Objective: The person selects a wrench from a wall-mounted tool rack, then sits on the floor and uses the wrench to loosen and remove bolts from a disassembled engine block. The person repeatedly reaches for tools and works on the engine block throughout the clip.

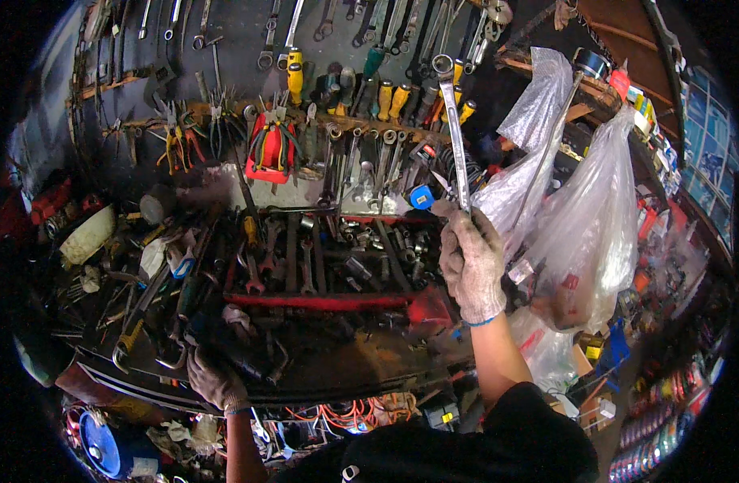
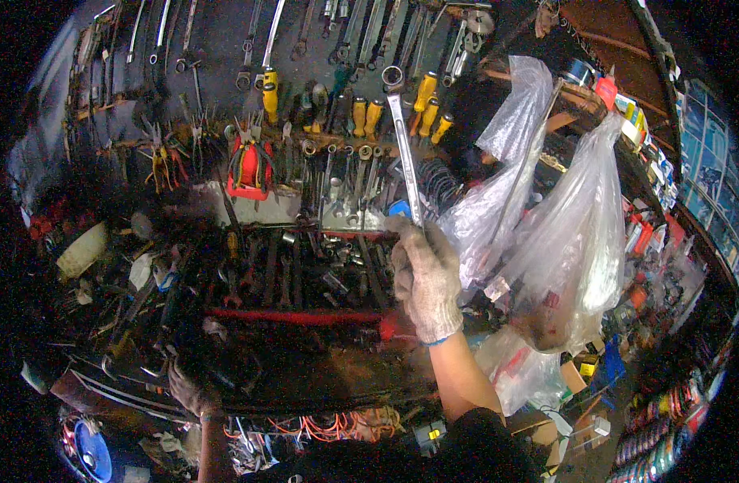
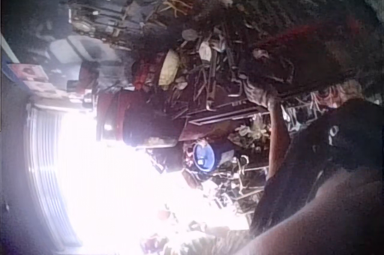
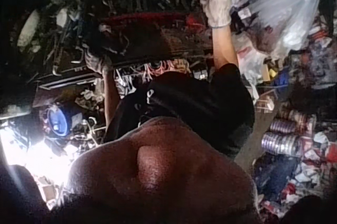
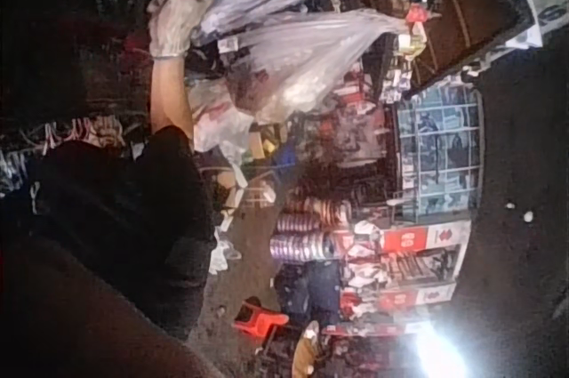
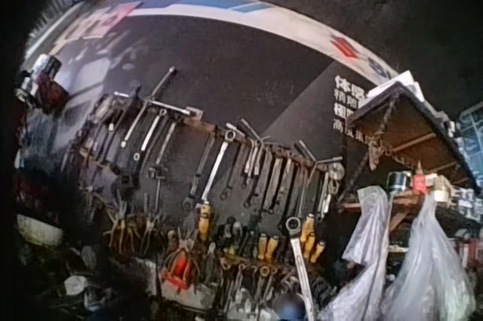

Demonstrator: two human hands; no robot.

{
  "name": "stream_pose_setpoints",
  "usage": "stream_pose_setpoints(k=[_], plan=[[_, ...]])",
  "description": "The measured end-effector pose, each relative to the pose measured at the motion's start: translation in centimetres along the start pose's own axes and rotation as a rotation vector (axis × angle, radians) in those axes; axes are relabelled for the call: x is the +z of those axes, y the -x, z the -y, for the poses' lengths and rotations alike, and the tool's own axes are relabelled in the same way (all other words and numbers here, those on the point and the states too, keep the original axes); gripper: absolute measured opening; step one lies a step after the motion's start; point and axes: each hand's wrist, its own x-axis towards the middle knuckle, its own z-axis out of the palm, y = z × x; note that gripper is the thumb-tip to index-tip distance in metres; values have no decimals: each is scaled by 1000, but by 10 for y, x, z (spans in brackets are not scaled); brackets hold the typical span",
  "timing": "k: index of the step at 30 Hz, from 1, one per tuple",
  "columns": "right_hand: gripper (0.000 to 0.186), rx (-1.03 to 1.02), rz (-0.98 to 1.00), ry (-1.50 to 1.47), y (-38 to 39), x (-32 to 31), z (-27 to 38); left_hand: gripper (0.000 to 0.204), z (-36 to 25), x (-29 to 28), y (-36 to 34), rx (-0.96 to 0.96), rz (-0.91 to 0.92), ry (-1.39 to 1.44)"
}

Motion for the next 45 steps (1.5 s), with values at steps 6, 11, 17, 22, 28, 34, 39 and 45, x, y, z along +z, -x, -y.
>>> stream_pose_setpoints(k=[6, 11, 17, 22, 28, 34, 39, 45], plan=[[34, -5, -37, -33, 4, 3, 2, 33, 4, 3, -1, 23, 3, 4], [34, -32, -36, -6, 7, 5, 4, 34, 3, 1, 0, 14, -6, 17], [43, -74, -1, -53, 8, 5, 2, 35, 3, 1, -2, 20, 14, 18], [56, -100, -37, -65, 7, 4, -1, 34, 0, -3, 0, 11, 40, -30], [70, -144, -29, -120, 7, 0, -5, 36, 7, 5, 0, 36, 5, 50], [55, -10, 31, -292, 0, -13, -9, 36, 15, 12, 0, 48, 17, 22], [55, -12, 158, -292, -2, -16, -8, 36, 12, 10, -1, 37, 20, 13], [58, -110, -33, -244, 2, -1, -11, 40, 11, 6, -1, 27, 47, 15]])
